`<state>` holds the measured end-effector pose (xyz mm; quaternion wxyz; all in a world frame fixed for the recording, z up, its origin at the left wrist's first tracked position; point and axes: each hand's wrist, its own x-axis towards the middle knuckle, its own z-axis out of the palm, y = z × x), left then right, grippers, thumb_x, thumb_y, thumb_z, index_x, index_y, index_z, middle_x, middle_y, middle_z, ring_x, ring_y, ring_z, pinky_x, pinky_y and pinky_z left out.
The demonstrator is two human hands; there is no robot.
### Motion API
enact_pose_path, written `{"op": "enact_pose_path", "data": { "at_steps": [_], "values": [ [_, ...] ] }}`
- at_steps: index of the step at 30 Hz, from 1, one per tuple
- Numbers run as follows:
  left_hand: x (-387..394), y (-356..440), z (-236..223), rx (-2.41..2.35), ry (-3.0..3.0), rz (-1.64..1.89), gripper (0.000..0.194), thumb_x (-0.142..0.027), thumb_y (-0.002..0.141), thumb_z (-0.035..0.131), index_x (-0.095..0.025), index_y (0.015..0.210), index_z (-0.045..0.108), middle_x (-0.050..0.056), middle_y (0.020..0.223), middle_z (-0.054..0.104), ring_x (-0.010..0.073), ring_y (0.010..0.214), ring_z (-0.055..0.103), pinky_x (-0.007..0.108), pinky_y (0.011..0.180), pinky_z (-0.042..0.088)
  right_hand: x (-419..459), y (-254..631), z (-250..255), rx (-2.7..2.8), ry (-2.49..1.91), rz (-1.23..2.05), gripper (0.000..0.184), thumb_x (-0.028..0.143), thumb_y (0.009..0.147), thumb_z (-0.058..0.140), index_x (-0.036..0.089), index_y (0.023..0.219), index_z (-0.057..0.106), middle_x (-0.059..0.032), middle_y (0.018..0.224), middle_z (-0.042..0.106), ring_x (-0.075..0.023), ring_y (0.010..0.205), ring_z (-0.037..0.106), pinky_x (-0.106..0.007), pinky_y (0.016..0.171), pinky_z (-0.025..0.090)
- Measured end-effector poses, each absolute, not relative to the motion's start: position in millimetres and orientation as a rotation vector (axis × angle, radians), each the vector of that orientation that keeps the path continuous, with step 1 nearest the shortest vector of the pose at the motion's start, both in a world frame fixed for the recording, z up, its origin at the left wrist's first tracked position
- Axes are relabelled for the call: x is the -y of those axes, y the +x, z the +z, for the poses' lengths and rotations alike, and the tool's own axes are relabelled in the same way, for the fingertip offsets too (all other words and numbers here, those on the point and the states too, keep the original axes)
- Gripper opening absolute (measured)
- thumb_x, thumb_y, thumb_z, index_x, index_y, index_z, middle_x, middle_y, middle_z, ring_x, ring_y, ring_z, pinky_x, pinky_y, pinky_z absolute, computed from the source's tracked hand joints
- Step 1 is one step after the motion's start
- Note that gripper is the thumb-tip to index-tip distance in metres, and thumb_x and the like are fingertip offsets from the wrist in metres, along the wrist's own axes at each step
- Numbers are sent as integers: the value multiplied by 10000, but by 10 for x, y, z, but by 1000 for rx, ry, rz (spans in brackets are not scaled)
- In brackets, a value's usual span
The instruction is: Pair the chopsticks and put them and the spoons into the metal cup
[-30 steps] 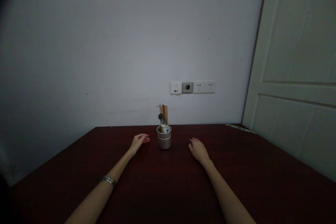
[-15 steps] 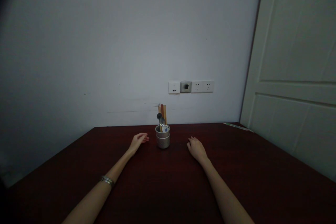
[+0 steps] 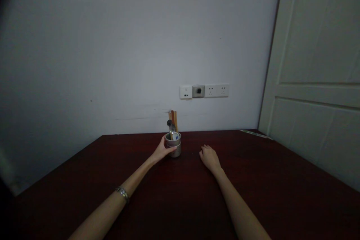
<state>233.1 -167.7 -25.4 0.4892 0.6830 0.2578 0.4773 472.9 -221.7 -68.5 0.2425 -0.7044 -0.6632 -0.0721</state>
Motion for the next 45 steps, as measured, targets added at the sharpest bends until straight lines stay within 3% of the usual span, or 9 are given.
{"op": "enact_pose_path", "data": {
  "at_steps": [5,24,33,45],
  "values": [
    [1592,2446,-337,-732,1692,1305,736,-285,554,755,-157,1182,392,135,1166,518,217,1057,503,344,921,368,2212,4733,-685,1802,-1905,-153,356,202,789,411,64,1047,615,-180,1156,559,-262,1129,472,-357,970,332],
    [1476,2259,-262,-970,1674,1390,568,-298,528,766,-133,1010,515,134,1045,593,214,937,567,326,828,423,2176,4756,-732,1826,-1958,-232,362,222,790,399,90,1045,619,-154,1141,576,-249,1103,495,-340,936,366],
    [1529,1194,-73,-1175,1723,1483,535,-320,535,755,-133,979,521,121,1010,599,207,905,568,301,790,434,2158,4795,-762,1884,-2001,-263,419,254,808,354,53,1099,579,-175,1156,559,-255,1101,496,-340,922,378],
    [1787,-459,-32,-1593,1602,1614,646,-358,494,766,-138,1046,513,137,1080,569,227,983,537,334,862,386,2034,4961,-925,1932,-1967,-231,438,299,815,381,41,1113,571,-188,1165,550,-252,1066,519,-304,883,381]
  ]
}}
